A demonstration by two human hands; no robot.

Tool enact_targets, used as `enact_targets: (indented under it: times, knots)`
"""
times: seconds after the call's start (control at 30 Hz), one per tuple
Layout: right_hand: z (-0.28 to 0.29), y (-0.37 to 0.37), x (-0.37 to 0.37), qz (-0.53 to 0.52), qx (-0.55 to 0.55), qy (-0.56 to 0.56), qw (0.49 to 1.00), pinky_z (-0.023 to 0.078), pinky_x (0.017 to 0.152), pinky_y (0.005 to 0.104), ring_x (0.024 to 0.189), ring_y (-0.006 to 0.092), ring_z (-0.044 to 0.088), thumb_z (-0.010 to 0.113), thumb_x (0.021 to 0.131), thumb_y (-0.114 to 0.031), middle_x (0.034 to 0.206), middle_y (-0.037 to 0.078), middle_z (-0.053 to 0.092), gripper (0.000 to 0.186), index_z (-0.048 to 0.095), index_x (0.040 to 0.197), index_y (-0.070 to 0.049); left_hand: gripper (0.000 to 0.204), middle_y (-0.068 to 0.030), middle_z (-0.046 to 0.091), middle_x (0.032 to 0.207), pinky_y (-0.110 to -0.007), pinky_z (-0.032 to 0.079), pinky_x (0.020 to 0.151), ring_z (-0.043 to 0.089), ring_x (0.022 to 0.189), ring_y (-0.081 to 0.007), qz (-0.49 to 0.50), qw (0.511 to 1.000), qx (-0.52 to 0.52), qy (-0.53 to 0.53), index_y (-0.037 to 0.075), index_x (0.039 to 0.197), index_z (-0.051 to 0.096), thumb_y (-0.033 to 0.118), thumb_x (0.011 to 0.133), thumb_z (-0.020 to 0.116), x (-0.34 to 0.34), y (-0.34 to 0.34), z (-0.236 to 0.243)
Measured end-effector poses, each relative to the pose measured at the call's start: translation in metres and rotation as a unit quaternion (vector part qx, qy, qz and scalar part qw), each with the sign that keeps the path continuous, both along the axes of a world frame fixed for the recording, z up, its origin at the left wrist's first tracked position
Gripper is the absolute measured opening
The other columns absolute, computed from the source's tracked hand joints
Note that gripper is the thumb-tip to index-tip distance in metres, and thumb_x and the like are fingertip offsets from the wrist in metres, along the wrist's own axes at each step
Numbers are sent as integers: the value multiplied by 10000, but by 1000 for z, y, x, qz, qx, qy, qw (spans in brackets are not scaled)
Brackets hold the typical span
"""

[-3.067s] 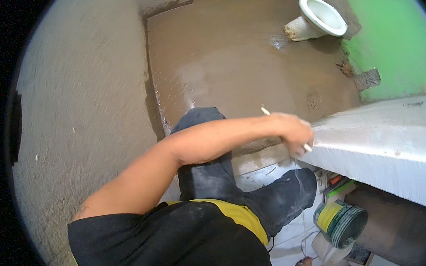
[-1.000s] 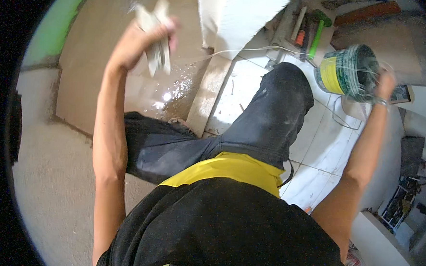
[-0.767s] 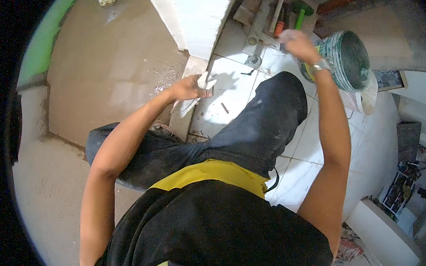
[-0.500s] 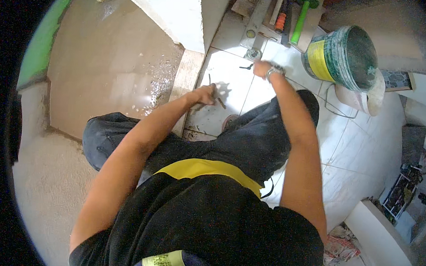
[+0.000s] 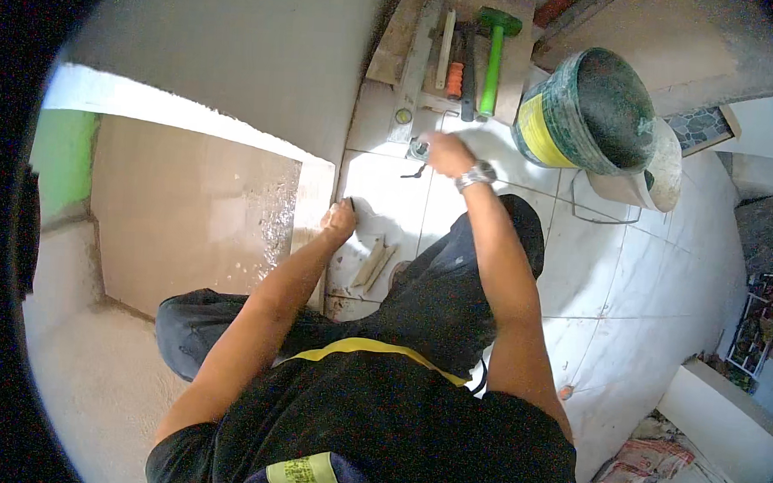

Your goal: The person is measuring and hammering nails into the base of a wall in a bathroom during renovation.

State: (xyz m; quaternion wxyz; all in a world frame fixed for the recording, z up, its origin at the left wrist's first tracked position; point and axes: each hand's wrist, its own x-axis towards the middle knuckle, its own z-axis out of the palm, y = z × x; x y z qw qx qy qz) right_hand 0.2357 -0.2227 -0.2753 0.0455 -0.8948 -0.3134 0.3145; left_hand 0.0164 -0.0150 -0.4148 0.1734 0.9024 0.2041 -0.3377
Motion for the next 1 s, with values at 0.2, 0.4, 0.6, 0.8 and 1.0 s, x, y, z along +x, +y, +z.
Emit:
enact_targets:
  times: [0.2, 0.4, 0.6, 0.8, 1.0]
  knots:
    - [24, -41, 58, -190, -2, -146, 971, 562, 868, 462, 974, 425, 676, 657, 729, -42, 1055, 256, 685, 367, 658, 1096, -30, 255, -124, 711, 1074, -396, 565, 856, 690, 1039, -290, 31, 999, 37, -26, 97, 1080, 687, 243, 934, 538, -8, 9, 10]
    - [-82, -86, 32, -22, 24, -115, 993, 547, 830, 519, 980, 473, 651, 663, 795, -63, 1067, 307, 649, 421, 561, 1197, 8, 279, -191, 707, 1017, -433, 555, 857, 683, 1017, -337, -33, 993, -72, -89, 70, 1058, 658, 244, 844, 621, -22, 32, 5]
    - [-35, -1, -34, -52, 51, 138, 988, 490, 963, 492, 1112, 433, 615, 503, 932, -288, 1132, 280, 652, 348, 635, 1122, -29, 288, -170, 729, 892, -394, 573, 749, 707, 813, -311, -74, 967, -238, 57, 60, 1001, 721, 262, 800, 680, -23, 117, 73]
    - [-39, -17, 16, 151, -64, 85, 983, 586, 607, 392, 579, 289, 690, 577, 805, -68, 878, 203, 717, 446, 607, 1249, -38, 219, -154, 732, 976, -422, 551, 792, 707, 904, -285, -36, 997, 16, 64, 65, 946, 740, 250, 859, 661, -35, 208, 215]
    - [-51, 9, 91, -38, 131, -132, 982, 576, 675, 442, 673, 344, 710, 648, 809, -175, 772, 189, 711, 213, 713, 916, -3, 207, -48, 667, 892, -275, 523, 630, 606, 702, -120, 353, 890, -80, -277, 66, 1117, 595, 165, 936, 576, -160, 292, 338]
